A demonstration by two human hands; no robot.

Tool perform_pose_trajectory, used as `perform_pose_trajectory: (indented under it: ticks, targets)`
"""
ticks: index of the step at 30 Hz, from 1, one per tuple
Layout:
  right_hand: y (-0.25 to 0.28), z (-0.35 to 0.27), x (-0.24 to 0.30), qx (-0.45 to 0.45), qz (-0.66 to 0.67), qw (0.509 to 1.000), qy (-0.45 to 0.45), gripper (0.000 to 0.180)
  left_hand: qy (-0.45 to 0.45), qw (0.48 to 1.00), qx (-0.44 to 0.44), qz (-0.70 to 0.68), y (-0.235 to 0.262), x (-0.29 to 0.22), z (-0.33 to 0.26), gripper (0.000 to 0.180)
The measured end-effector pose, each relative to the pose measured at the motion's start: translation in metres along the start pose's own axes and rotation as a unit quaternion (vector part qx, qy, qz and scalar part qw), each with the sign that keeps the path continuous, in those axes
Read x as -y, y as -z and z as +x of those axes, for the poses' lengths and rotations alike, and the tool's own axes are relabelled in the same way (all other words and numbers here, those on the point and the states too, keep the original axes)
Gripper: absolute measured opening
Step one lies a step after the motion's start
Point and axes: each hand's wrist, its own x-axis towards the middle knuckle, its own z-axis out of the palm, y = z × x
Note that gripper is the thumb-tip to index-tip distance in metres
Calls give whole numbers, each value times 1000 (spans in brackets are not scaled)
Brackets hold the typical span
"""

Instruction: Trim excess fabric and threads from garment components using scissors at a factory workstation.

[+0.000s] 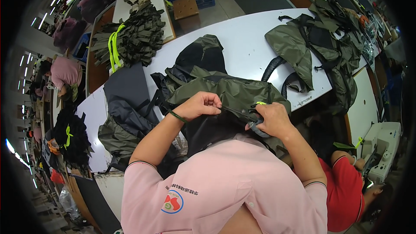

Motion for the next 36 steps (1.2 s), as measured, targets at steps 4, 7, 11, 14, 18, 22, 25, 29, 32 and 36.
perform_pose_trajectory:
  ticks: [4,7,11,14,18,22,25,29,32,36]
  targets:
    - [3,-5,-9,-34,20,999,-27,52,19,1000,13,18,-2,-12,-9,11]
    - [22,-7,-25,-74,84,983,-148,46,-32,988,-129,77,25,-36,-60,11]
    - [30,-23,-94,-115,123,939,-299,42,-259,801,-534,70,72,-75,-216,13]
    - [12,-32,-126,-105,138,938,-302,40,-291,707,-643,35,80,-85,-407,29]
    - [-31,-18,-117,-20,202,932,-300,32,-177,602,-751,203,60,-58,-509,11]
    - [-66,11,-72,23,195,948,-251,37,30,644,-659,387,56,-11,-440,7]
    - [-97,33,-52,40,205,947,-243,50,239,727,-549,336,56,60,-396,26]
    - [-94,25,10,79,167,961,-206,55,219,760,-507,343,34,61,-357,47]
    - [-98,-9,37,38,201,956,-212,64,43,777,-495,385,10,20,-304,32]
    - [-86,-25,69,-27,291,947,-138,49,-86,805,-373,453,0,17,-247,36]
